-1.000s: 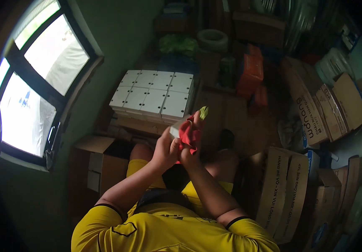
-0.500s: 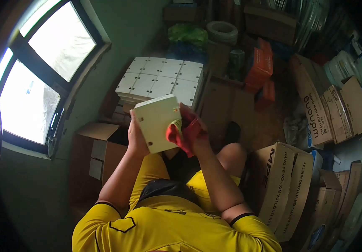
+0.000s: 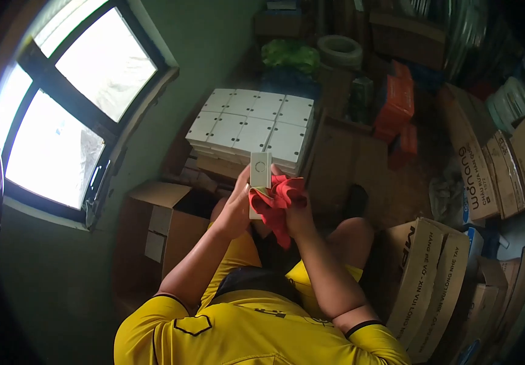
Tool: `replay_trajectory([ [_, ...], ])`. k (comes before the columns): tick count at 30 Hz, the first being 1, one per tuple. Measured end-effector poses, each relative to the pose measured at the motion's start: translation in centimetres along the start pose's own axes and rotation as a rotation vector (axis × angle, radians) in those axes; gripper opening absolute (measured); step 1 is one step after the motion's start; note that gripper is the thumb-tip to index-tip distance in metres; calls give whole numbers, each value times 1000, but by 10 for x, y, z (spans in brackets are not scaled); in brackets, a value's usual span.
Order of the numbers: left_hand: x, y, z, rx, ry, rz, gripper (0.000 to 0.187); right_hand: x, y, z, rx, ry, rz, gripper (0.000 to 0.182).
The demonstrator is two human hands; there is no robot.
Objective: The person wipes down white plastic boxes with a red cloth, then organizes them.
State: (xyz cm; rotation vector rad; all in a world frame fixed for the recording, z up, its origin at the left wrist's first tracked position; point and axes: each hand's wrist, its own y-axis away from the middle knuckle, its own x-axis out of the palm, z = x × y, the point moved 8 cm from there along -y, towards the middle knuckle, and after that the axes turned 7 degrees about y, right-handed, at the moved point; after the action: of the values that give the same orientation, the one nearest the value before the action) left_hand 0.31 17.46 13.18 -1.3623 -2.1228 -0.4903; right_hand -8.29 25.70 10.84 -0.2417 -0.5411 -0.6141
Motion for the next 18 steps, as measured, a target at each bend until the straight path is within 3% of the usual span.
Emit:
replay_trajectory([
  [2,1,-3,-1,-31,89,9,82,0,-7,-4,66,-53,38,69],
  [6,9,-17,-22,60,-129,96,96,2,-17,-2,114,-255,142,69],
  [8,-25,-21,-43,103,-137,-112,101,-14,-22,-21,152,-331,109,68],
  [11,-63,-50,-104,165,-41,-172,85,-22,-42,-42,85,-374,19,59],
  [13,-74,-85,-162,385,-409,-164,80,-15,-48,-46,118,-390,23,52],
  [14,-89,-102,-180,309,-628,-234,79,-9,-50,-46,138,-398,29,49],
  [15,-108,-122,-193,283,-746,-263,80,7,-49,-31,208,-465,73,33],
  [18,-196,-187,-218,338,-1077,-321,75,20,-66,-38,148,-275,127,37],
])
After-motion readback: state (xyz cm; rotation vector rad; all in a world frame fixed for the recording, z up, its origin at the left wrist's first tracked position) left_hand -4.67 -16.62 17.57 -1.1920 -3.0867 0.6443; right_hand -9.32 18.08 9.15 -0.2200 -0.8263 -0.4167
